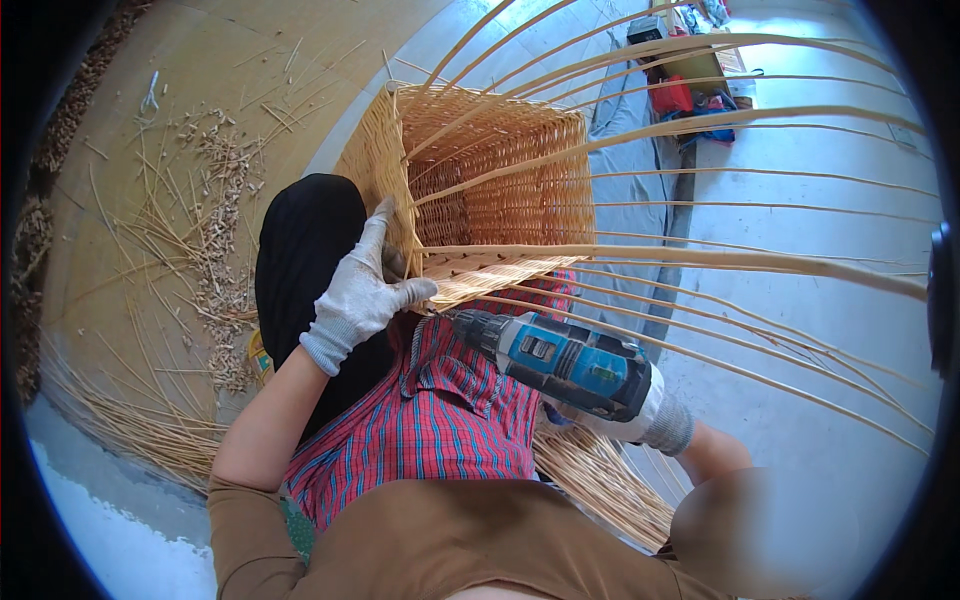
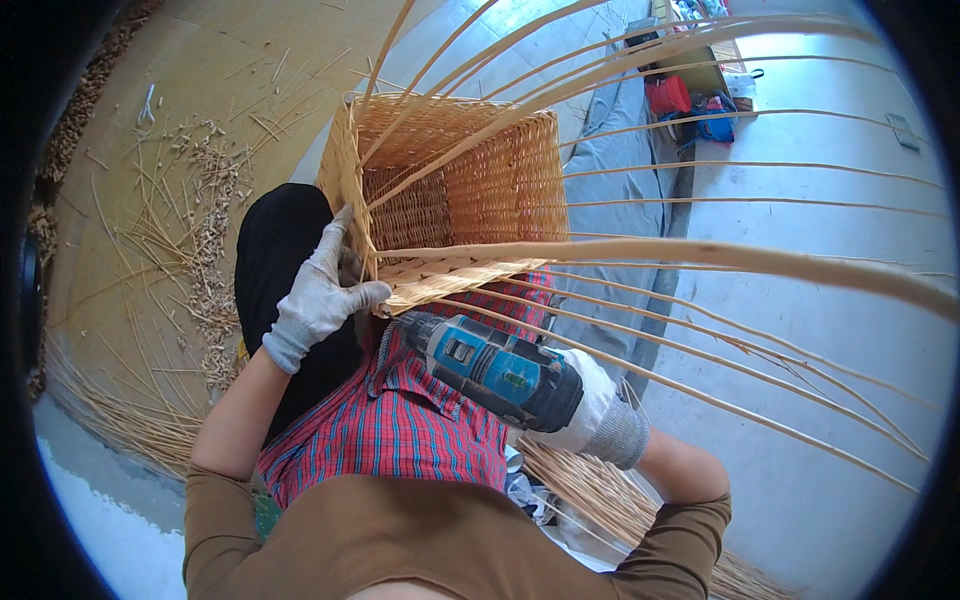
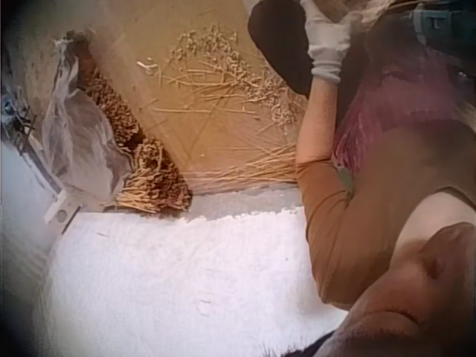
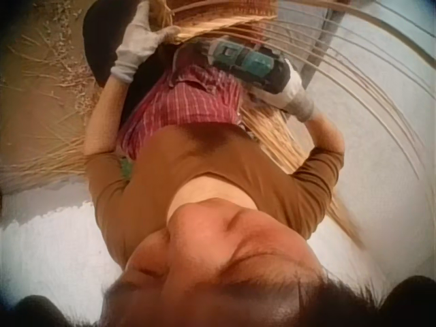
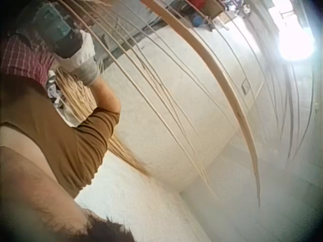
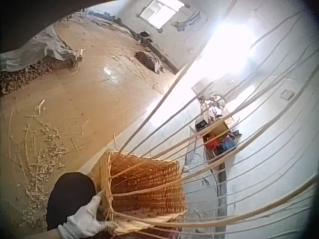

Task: Using a power drill and hand-weaving techniques to construct a tall rectangular wicker basket.

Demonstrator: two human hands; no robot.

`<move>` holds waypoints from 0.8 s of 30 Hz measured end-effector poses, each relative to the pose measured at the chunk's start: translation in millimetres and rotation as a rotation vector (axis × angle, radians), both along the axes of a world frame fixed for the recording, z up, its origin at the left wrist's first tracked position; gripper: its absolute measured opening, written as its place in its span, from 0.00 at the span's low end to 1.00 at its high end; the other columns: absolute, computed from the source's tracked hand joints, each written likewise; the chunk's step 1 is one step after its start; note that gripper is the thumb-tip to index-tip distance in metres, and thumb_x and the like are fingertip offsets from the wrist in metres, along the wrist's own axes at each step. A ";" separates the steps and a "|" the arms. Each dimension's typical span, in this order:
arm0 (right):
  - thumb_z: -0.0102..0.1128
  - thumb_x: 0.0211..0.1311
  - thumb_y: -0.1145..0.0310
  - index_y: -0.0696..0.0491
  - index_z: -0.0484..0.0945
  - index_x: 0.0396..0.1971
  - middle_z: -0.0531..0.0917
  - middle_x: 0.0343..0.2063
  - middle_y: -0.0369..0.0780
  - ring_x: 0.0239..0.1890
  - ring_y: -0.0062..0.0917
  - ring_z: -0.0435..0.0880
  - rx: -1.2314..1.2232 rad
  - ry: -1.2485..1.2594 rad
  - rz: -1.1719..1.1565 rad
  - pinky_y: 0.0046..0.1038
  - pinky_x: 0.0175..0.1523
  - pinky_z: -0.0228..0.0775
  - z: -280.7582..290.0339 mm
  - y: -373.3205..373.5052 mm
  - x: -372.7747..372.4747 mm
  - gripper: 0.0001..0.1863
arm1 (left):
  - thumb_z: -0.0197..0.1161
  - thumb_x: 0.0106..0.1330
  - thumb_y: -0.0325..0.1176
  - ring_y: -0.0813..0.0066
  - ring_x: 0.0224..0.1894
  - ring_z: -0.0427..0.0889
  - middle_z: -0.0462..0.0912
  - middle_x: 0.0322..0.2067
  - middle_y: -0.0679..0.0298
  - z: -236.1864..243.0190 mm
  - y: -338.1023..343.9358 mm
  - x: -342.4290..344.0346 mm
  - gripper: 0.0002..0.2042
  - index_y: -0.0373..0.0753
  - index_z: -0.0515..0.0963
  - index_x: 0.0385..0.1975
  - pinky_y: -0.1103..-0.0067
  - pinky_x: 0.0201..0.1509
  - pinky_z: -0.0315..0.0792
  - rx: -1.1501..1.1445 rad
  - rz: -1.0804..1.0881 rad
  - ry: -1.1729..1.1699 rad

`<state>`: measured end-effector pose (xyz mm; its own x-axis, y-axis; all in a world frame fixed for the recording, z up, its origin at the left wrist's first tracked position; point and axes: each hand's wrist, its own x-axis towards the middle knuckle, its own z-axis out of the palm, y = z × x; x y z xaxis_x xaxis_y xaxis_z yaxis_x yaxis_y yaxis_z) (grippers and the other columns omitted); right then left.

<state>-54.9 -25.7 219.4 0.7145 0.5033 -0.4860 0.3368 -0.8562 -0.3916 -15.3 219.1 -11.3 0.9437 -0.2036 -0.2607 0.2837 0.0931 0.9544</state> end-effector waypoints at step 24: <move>0.75 0.48 0.63 0.56 0.75 0.50 0.84 0.37 0.43 0.34 0.35 0.84 -0.082 0.362 -0.171 0.29 0.43 0.78 32.1 69.8 47.8 0.29 | 0.82 0.47 0.38 0.78 0.28 0.75 0.77 0.25 0.64 -11.5 -2.2 3.0 0.56 0.47 0.49 0.75 0.80 0.38 0.74 -0.064 0.005 0.115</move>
<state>-7.1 44.2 251.5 0.5594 0.3416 -0.7552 0.0400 -0.9212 -0.3871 -12.2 216.9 -22.8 0.9092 -0.2189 -0.3542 0.3907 0.1544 0.9075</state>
